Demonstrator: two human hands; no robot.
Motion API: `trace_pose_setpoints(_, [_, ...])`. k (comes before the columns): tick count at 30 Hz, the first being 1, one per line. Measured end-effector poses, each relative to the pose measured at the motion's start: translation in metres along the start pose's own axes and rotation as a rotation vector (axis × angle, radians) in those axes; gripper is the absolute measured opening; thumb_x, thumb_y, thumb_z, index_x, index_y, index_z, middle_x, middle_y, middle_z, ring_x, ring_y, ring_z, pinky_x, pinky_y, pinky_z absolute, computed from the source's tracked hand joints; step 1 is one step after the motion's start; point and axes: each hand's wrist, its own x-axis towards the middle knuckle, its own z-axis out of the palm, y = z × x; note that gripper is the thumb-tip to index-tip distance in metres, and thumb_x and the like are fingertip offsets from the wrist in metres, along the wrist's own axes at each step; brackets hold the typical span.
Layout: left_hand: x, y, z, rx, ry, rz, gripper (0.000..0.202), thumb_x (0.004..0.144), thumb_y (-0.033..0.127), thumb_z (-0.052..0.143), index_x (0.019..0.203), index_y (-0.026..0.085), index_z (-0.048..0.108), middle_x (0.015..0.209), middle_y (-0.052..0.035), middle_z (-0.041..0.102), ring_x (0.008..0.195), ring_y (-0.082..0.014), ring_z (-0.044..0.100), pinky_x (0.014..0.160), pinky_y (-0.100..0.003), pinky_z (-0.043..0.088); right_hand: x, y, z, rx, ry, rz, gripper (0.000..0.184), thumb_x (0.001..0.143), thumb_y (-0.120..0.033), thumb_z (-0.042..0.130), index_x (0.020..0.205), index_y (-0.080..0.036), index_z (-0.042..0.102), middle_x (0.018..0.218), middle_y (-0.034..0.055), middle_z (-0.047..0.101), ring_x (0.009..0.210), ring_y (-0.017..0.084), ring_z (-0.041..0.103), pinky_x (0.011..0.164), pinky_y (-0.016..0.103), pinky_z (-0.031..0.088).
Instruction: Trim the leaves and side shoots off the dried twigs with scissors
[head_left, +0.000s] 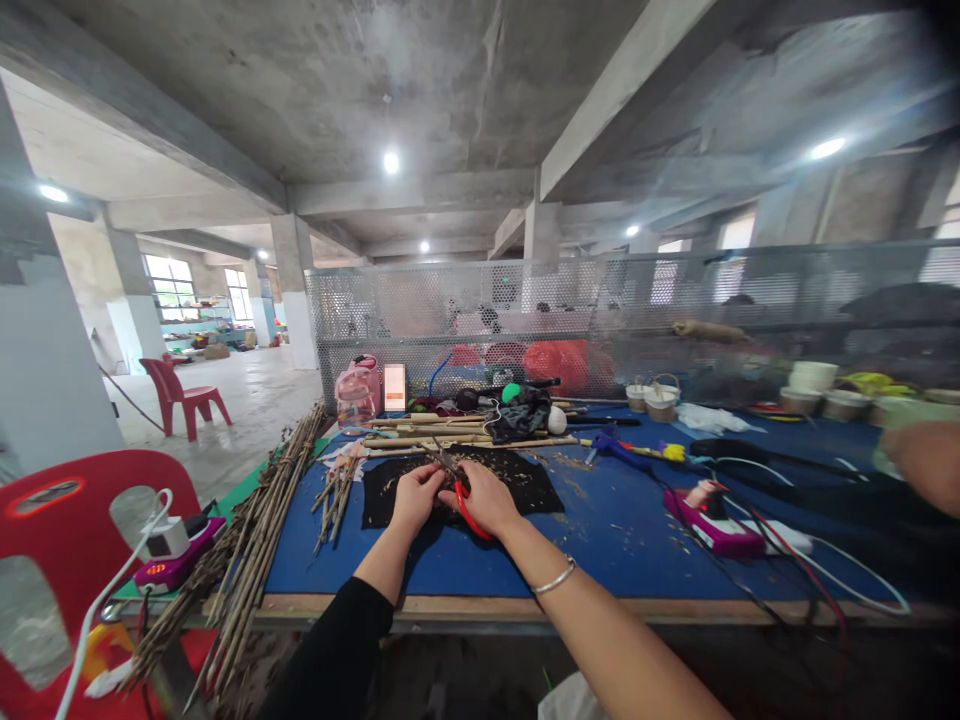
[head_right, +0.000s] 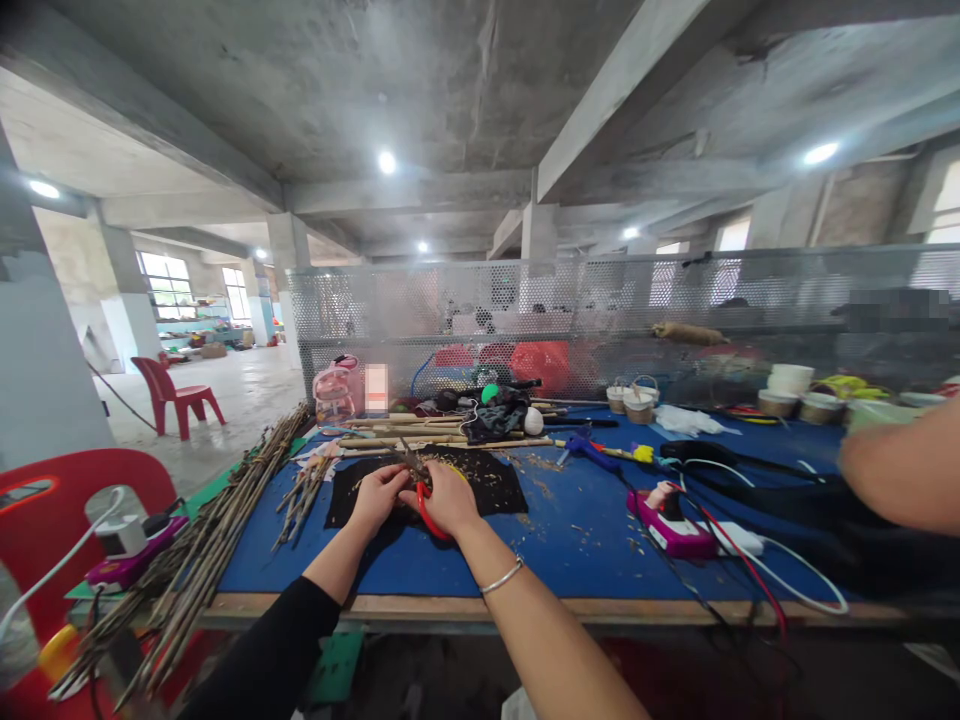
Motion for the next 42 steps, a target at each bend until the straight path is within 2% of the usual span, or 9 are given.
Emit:
trace_pose_setpoints(7, [-0.004,0.005,0.005,-0.127,-0.114,-0.059,0.041,0.058,0.04,0.07,0.088,0.012,0.069,0.062,-0.0016,0.062,0.042,-0.0059,0.042,0.042,-0.019,0.032,-0.001,-0.001,0.003,0.046,0.029,-0.023,0.047,0.077,-0.051,0.053,0.109,-0.017,0.05,0.104,0.0106,0.06,0.098,0.021,0.056,0.08,0.028,0.04])
trace_pose_setpoints(14, [-0.006,0.011,0.006,-0.102,-0.09,-0.058,0.043,0.058,0.04,0.07,0.089,0.01,0.069,0.059,-0.0015,0.061,0.042,-0.006,0.042,0.043,-0.02,0.033,-0.002,-0.002,-0.001,0.054,-0.021,0.016,0.045,0.08,-0.058,0.043,0.105,-0.022,0.053,0.091,0.0063,0.066,0.086,0.021,0.062,0.069,0.026,0.041])
trace_pose_setpoints(22, [0.001,0.0,0.003,0.051,0.008,-0.005,0.03,0.068,0.039,0.062,0.082,0.013,0.065,0.061,-0.0017,0.06,0.045,-0.0091,0.046,0.043,-0.02,0.034,0.0,-0.001,-0.001,-0.061,-0.084,0.098,0.051,0.078,-0.064,0.042,0.103,-0.021,0.056,0.088,0.0093,0.067,0.086,0.024,0.063,0.068,0.026,0.041])
trace_pose_setpoints(27, [0.006,-0.002,-0.004,0.306,0.165,0.164,0.015,0.076,0.029,0.052,0.071,0.017,0.06,0.066,-0.0037,0.062,0.061,-0.014,0.054,0.06,-0.023,0.039,0.0,-0.001,-0.004,-0.074,-0.045,0.084,0.053,0.078,-0.064,0.041,0.104,-0.021,0.056,0.088,0.0098,0.068,0.086,0.023,0.063,0.069,0.026,0.042])
trace_pose_setpoints(31, [0.006,0.003,-0.008,0.507,0.265,0.207,0.019,0.083,0.026,0.04,0.083,0.017,0.056,0.075,-0.0065,0.063,0.072,-0.0172,0.057,0.069,-0.026,0.038,0.0,0.0,-0.004,-0.055,-0.008,0.091,0.052,0.078,-0.063,0.042,0.107,-0.021,0.055,0.089,0.0089,0.068,0.087,0.023,0.063,0.07,0.026,0.042])
trace_pose_setpoints(34, [0.003,0.007,-0.008,0.601,0.277,0.197,0.025,0.085,0.031,0.036,0.087,0.016,0.056,0.079,-0.0077,0.063,0.076,-0.0191,0.057,0.07,-0.027,0.038,0.001,0.001,-0.003,-0.038,0.002,0.099,0.053,0.078,-0.063,0.043,0.108,-0.021,0.055,0.09,0.0084,0.068,0.088,0.023,0.063,0.071,0.026,0.042])
trace_pose_setpoints(37, [0.0,0.009,-0.008,0.595,0.256,0.168,0.041,0.088,0.039,0.025,0.077,0.017,0.058,0.072,-0.0068,0.061,0.073,-0.0195,0.057,0.066,-0.027,0.037,0.001,0.001,-0.002,-0.027,0.016,0.108,0.052,0.079,-0.062,0.042,0.109,-0.022,0.055,0.092,0.0086,0.068,0.088,0.023,0.063,0.071,0.026,0.043])
trace_pose_setpoints(39, [-0.001,0.008,-0.007,0.592,0.233,0.156,0.045,0.089,0.036,0.021,0.071,0.018,0.058,0.068,-0.0061,0.06,0.07,-0.0188,0.056,0.064,-0.027,0.037,0.001,0.001,-0.002,-0.028,0.029,0.111,0.052,0.08,-0.061,0.041,0.11,-0.021,0.055,0.093,0.0092,0.068,0.089,0.023,0.063,0.072,0.027,0.043])
trace_pose_setpoints(42, [0.001,0.007,-0.006,0.624,0.203,0.204,0.037,0.087,0.028,0.026,0.071,0.017,0.058,0.071,-0.0058,0.061,0.071,-0.0179,0.055,0.066,-0.026,0.037,0.002,0.002,-0.001,-0.034,0.043,0.102,0.053,0.08,-0.061,0.04,0.111,-0.021,0.055,0.092,0.0102,0.068,0.087,0.024,0.064,0.071,0.028,0.044])
